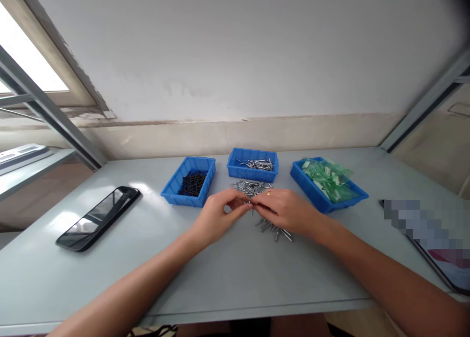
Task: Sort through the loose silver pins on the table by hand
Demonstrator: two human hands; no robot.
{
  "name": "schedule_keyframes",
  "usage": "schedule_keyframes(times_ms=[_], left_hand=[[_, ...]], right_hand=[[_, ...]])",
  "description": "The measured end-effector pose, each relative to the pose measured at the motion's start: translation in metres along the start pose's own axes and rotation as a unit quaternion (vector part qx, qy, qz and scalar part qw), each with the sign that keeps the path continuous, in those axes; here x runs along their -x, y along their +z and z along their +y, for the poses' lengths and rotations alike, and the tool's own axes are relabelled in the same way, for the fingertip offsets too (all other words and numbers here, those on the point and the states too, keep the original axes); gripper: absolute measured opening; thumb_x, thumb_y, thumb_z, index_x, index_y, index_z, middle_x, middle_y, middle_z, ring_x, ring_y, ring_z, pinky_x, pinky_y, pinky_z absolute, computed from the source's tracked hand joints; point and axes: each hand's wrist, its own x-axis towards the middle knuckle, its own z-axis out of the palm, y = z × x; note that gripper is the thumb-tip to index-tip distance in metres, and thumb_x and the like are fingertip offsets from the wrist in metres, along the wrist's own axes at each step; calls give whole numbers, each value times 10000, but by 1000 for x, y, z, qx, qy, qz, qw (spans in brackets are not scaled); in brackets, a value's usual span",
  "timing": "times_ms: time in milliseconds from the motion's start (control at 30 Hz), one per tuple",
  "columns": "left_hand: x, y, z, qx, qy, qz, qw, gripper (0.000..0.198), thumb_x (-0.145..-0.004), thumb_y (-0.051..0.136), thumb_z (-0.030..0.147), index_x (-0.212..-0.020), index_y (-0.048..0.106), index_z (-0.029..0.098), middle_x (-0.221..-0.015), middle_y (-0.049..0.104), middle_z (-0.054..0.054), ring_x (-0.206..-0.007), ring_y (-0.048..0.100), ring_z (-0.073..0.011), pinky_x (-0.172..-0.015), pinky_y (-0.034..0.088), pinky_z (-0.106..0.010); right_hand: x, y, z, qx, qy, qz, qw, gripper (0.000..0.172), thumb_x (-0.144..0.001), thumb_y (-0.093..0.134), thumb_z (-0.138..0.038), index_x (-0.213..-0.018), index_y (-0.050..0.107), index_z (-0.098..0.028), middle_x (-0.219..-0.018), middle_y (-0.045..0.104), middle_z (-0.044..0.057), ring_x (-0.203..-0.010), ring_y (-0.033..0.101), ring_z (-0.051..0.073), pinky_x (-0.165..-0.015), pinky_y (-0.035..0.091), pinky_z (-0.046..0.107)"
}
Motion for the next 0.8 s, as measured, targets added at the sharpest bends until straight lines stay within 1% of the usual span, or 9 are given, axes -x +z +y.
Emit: schedule_keyframes(times_ms=[100,167,267,367,500,567,633,733,800], left_hand=[[0,0,0,3,9,3,1000,143,-826,560,298,-791,605,168,-777,632,-24,-700,583,-135,-637,494,-246],[-1,1,-1,7,12,8,1000,137,-834,547,283,-790,604,166,-808,631,-31,-735,589,-139,-655,498,-248],[-1,1,-3,17,7,5,1000,126,-837,539,275,-856,613,174,-858,638,-31,-795,597,-146,-699,506,-255],[-1,1,-2,21,-8,-12,1000,128,-841,531,266,-884,617,182,-876,655,-19,-801,602,-141,-737,501,-256],[0,2,0,13,-10,-26,1000,122,-841,520,266,-824,600,174,-776,644,0,-698,580,-126,-660,483,-239],[0,2,0,-3,-8,-24,1000,122,-838,527,270,-799,587,171,-728,620,7,-641,544,-116,-608,459,-228],[0,2,0,-20,-7,-19,1000,121,-835,537,275,-796,583,170,-705,603,11,-608,513,-108,-577,436,-219],[-1,2,-2,-38,-9,-3,999,125,-824,562,286,-799,586,167,-684,586,14,-597,498,-106,-566,424,-215],[-1,1,-2,-40,-8,15,999,134,-815,581,297,-803,590,164,-696,587,11,-606,508,-107,-577,429,-216]], right_hand=[[0,1,-1,7,1,-11,1000,201,-922,406,-232,-893,595,-173,-767,643,36,-728,590,157,-652,432,272],[0,1,-1,10,4,-16,1000,193,-919,411,-232,-889,593,-175,-771,643,34,-734,590,160,-660,430,273],[1,0,0,3,28,11,1000,167,-908,433,-231,-965,580,-179,-801,652,34,-747,597,161,-660,434,272],[2,-3,-2,-19,45,47,998,208,-899,452,-248,-1078,541,-189,-812,655,24,-726,597,150,-649,445,262],[2,-6,-4,-34,18,47,998,258,-909,428,-236,-1156,498,-203,-860,661,26,-766,605,142,-692,457,260],[2,-6,-4,-33,18,49,998,238,-912,423,-234,-1135,504,-205,-866,657,26,-773,603,141,-696,453,260],[2,-5,-2,-28,29,57,998,192,-910,439,-251,-1078,519,-205,-816,644,16,-735,591,139,-662,440,254],[2,-5,1,-21,46,58,997,128,-904,455,-279,-975,525,-198,-726,607,1,-664,563,134,-595,402,244],[2,-5,2,-14,57,44,997,109,-905,449,-276,-927,519,-196,-714,598,1,-648,552,133,-578,382,243]])
